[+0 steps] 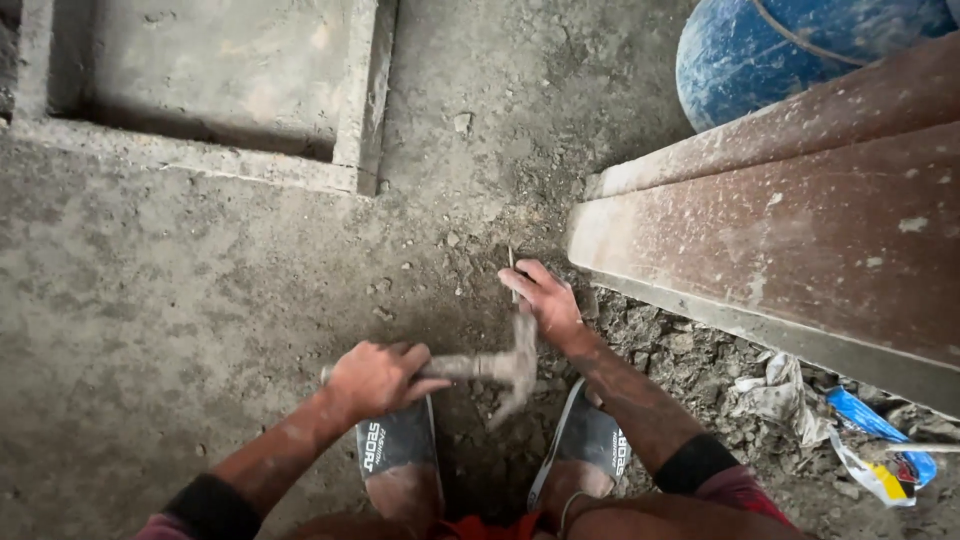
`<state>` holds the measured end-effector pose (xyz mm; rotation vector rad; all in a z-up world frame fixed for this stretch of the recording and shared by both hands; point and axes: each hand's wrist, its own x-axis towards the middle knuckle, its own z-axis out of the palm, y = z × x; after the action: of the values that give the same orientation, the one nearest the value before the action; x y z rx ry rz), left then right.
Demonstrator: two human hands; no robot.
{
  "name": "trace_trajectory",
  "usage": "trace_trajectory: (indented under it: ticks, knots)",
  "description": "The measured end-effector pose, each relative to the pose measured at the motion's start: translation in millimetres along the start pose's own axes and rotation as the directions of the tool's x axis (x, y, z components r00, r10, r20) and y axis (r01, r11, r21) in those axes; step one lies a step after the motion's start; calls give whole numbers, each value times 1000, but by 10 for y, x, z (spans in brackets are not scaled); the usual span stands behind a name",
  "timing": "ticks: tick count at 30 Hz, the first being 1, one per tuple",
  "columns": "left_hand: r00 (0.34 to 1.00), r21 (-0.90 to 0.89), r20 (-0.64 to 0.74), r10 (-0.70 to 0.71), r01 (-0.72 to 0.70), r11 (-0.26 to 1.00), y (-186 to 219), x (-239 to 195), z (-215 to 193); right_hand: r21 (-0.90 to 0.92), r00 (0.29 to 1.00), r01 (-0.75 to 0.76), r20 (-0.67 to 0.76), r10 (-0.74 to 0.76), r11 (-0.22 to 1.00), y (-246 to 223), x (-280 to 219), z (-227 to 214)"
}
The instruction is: The person uses a hammer to drive nails into a concrete floor. They hold the nail with one hand and strike it with the hammer in the other, working near a concrete structure.
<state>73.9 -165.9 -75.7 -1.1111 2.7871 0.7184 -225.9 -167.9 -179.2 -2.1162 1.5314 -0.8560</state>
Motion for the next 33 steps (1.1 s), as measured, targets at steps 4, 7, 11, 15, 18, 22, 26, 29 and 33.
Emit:
trace_trajectory:
  ticks: [4, 7, 11, 15, 18, 22, 26, 29, 33]
  knots:
    - [995, 123, -4, 97, -96, 988, -135, 85, -47, -122, 998, 23, -51, -29, 992, 125, -40, 179]
    - [999, 113, -43, 13, -8, 994, -124, 84, -36, -137, 999, -16, -45, 10, 990, 121, -20, 204]
    - [992, 69, -55, 114, -111, 991, -124, 6, 75, -156, 993, -104, -75, 93, 982, -31, 21, 90]
    - [981, 114, -114, 157, -144, 983, -150, 70, 29, -70, 994, -76, -87, 70, 995, 99, -22, 193]
    - [983, 63, -140, 119, -111, 992, -178, 65, 95, -3, 985, 47, -166, -47, 999, 94, -65, 207]
    - [985, 18, -160, 68, -66, 998, -166, 75, -66, 61, 959, 2, -284, 15, 998, 110, 58, 164]
    - [978, 10, -177, 109, -109, 994, -119, 110, -110, 78, 968, -39, -243, 57, 996, 26, 105, 84]
    - [970, 1, -129, 205, -206, 979, -133, 147, -63, 75, 966, -14, -257, 33, 997, 217, 21, 186]
    - [994, -24, -28, 106, -106, 994, -111, 313, -244, 232, 971, -33, -225, 87, 972, -83, 136, -37]
